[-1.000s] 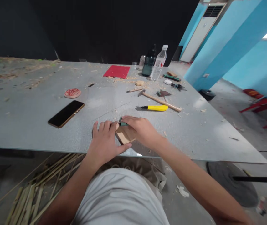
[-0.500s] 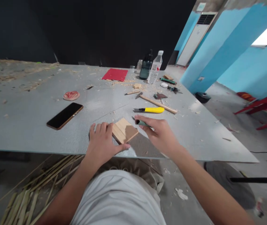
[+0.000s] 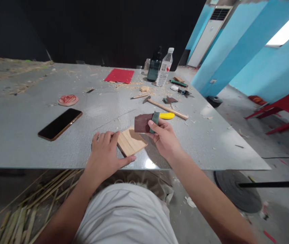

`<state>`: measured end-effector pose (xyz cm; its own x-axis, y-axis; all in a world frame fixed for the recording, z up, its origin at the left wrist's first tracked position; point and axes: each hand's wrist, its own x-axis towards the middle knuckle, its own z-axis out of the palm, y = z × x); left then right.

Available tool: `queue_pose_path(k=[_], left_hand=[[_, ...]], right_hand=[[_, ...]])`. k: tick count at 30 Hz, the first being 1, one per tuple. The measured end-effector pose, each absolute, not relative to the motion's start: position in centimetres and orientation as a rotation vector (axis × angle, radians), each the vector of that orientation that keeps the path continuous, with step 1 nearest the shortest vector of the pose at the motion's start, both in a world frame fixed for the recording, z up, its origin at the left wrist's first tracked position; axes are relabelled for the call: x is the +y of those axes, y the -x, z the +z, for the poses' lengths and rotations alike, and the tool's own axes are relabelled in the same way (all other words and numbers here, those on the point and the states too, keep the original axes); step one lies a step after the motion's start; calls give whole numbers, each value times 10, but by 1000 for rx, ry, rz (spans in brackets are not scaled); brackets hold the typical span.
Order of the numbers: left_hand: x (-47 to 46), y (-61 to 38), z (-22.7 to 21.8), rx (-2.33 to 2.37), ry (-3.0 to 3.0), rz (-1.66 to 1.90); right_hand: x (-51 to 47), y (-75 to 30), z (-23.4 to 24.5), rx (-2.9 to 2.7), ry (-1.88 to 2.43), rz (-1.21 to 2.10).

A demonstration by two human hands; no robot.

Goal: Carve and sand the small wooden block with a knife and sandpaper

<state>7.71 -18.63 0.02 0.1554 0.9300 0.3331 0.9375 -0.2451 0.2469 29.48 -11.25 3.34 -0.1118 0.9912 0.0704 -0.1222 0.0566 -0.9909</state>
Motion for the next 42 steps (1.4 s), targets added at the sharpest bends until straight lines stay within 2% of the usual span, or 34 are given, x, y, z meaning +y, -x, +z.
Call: queue_pose_path(k=[3, 7, 10, 15, 20, 31, 37, 42], left_hand=[[-187, -78, 2, -1918, 2376, -652], [-188, -78, 3, -1921, 2388, -644], [-188, -78, 3, -1926, 2397, -638], [-188, -77, 4, -1916, 2411, -626], [-187, -77, 4, -1904, 2410, -627], [-189, -78, 6, -1894, 2434, -605], [-187, -77, 6, -1862, 2454, -636], [-187, -77, 7, -1856, 2460, -638]], right_hand=[[-112, -296, 29, -1343, 1063, 990], [-115, -295, 28, -1844, 1108, 494], [-115, -293, 29, -2129, 989, 320], [-104, -290, 27, -2281, 825, 114], [-103, -287, 32, -2494, 787, 95], [-89, -272, 74, -2990, 836, 220], [-102, -272, 69, -2820, 984, 539], [-99, -272, 55, -2570, 1171, 505]])
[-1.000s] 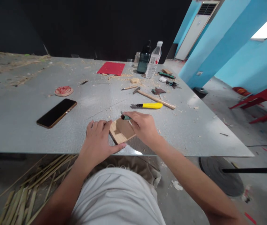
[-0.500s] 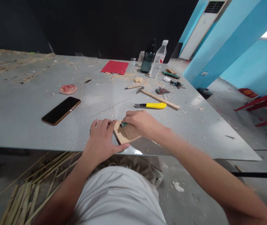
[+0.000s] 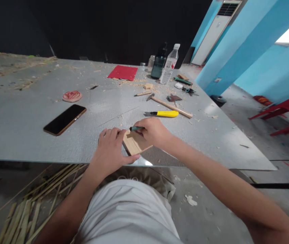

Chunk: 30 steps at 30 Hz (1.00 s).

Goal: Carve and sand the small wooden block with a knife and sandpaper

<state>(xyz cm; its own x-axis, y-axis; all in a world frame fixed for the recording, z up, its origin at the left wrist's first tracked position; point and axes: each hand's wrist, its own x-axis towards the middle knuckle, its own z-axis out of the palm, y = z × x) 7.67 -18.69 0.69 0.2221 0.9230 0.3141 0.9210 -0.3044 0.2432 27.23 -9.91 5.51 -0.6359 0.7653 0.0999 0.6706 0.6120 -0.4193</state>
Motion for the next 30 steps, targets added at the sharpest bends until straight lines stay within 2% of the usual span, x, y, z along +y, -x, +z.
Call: queue_pose_path(k=[5, 12, 16, 22, 30], left_hand=[[-186, -76, 7, 1834, -2434, 648], [-184, -75, 4, 1817, -2440, 643], [-184, -75, 4, 1789, -2449, 658], [-184, -77, 5, 1833, -2448, 640], [-185, -77, 7, 1841, -2411, 650]], right_hand=[[-112, -269, 47, -2597, 920, 686], [-108, -270, 41, -2657, 1056, 264], [-116, -273, 44, -2858, 1033, 173], [-104, -264, 49, -2752, 1349, 114], [-136, -278, 66, -2831, 1034, 565]])
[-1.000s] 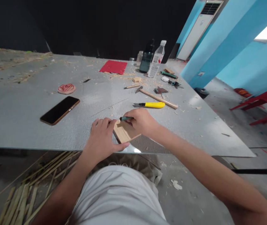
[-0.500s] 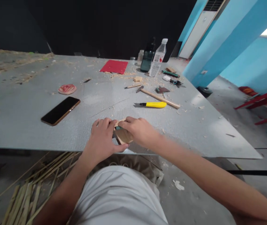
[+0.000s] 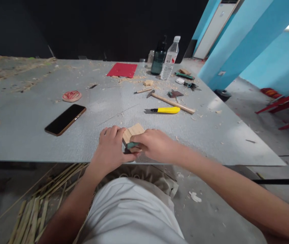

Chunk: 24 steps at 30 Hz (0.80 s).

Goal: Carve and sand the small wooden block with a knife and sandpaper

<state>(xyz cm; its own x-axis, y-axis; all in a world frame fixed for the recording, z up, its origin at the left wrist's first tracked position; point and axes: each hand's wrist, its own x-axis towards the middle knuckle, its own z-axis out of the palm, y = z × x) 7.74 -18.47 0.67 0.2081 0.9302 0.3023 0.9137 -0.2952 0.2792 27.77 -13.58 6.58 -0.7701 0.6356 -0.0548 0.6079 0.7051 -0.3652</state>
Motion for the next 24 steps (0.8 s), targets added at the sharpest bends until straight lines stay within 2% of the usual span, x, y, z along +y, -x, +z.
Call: queue_pose_path(k=[5, 12, 15, 18, 20, 24], left_hand=[[-184, -76, 4, 1825, -2447, 679], [-185, -78, 6, 1866, -2417, 641], [-184, -79, 6, 1874, -2420, 643], [-184, -79, 5, 1849, -2444, 644], [-184, -78, 5, 1845, -2455, 657], [-184, -79, 5, 1858, -2479, 658]], right_hand=[[-111, -280, 66, -2458, 1159, 409], [-109, -257, 45, -2715, 1347, 187], [-132, -278, 53, -2809, 1325, 288], [-145, -301, 65, -2857, 1198, 610], [-142, -306, 69, -2765, 1162, 711], [-114, -282, 61, -2487, 1236, 443]])
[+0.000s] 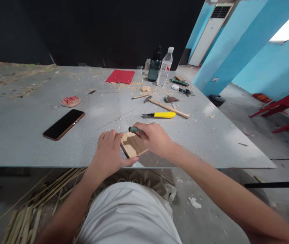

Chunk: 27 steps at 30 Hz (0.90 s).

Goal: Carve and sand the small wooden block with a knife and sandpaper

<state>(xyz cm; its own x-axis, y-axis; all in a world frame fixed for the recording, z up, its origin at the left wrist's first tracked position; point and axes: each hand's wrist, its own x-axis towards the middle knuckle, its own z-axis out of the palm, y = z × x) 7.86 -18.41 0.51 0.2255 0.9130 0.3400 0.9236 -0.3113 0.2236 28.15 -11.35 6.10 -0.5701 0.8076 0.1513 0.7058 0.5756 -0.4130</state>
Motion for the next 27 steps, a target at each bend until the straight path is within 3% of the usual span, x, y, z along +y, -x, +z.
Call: queue_pose_path(k=[7, 14, 18, 27], left_hand=[[-185, -81, 8, -1877, 2410, -621], [-183, -79, 7, -1885, 2416, -645], [-185, -79, 6, -1860, 2432, -657], [-184, -81, 7, -1887, 2411, -616]], right_hand=[[-107, -262, 43, -2734, 1383, 74], [-153, -336, 58, -2725, 1236, 652], [-130, -316, 67, -2407, 1329, 340], [-93, -246, 40, -2771, 1254, 60]])
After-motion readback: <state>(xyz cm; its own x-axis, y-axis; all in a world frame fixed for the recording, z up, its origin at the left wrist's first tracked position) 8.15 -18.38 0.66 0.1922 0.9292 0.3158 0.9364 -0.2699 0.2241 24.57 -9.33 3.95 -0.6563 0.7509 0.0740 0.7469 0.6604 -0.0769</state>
